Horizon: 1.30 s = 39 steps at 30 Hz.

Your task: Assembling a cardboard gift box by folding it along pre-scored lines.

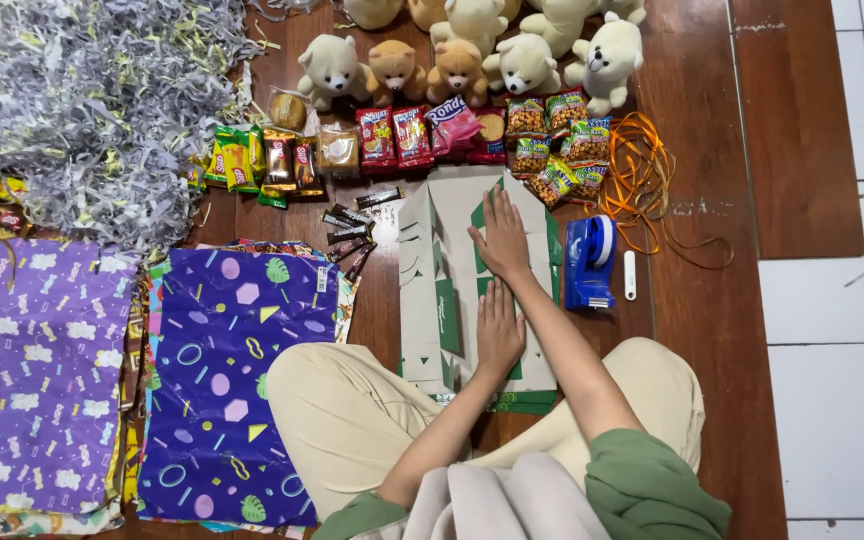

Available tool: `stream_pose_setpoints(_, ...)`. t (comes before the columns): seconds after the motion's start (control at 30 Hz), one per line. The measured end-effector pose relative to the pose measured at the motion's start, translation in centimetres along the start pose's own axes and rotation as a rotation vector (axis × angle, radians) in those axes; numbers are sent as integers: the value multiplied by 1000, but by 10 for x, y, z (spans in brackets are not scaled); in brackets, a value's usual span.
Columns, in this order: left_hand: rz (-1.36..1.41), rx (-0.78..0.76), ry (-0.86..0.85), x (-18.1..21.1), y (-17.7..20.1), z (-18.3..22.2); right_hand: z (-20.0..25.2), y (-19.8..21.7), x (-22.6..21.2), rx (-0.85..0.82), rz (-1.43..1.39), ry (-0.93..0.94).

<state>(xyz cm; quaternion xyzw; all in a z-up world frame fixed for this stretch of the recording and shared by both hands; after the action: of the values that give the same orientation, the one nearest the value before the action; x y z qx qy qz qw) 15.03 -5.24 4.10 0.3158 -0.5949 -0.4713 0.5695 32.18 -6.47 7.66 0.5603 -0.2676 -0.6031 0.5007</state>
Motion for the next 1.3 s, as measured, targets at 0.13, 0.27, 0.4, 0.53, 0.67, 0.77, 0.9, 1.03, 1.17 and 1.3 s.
stream_pose_setpoints(0.13,44,-79,-5,2,17,-4,-10,-2,7,0,-82,-42)
stream_pose_setpoints(0.27,177,-145,31,-2,8,-7,-18,-8,15,109,-128,-106)
stream_pose_setpoints(0.4,112,-214,76,1,10,-9,-16,-1,1,121,30,-156)
stream_pose_setpoints(0.53,96,-273,82,1,12,-13,-20,3,1,160,54,-139)
stream_pose_setpoints(0.67,163,-353,72,2,26,-9,-41,-19,29,16,-134,-157)
stream_pose_setpoints(0.77,256,-408,15,2,56,5,-53,-24,46,-56,-378,-180)
stream_pose_setpoints(0.9,355,-368,-148,-24,72,27,21,55,-22,93,-436,-164)
stream_pose_setpoints(1.03,598,-309,-132,-58,151,53,67,1,-41,442,-561,16)
stream_pose_setpoints(1.17,812,-87,90,-127,161,52,103,-55,-74,229,-749,11)
stream_pose_setpoints(1.3,1091,10,296,-171,110,47,107,-76,-77,121,-715,-24)
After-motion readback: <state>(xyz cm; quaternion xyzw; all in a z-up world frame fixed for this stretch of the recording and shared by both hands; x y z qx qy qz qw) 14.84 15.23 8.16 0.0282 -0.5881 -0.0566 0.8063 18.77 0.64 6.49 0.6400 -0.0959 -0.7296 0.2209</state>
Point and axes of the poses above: each hand's wrist, its own z-axis away from the middle knuckle, its own y-axis out of the back of the hand, x = y × z, the point moved 8 cm from there along -z, towards the middle knuckle, and after that the axes turned 9 degrees about -x, right-handed, at the moved point
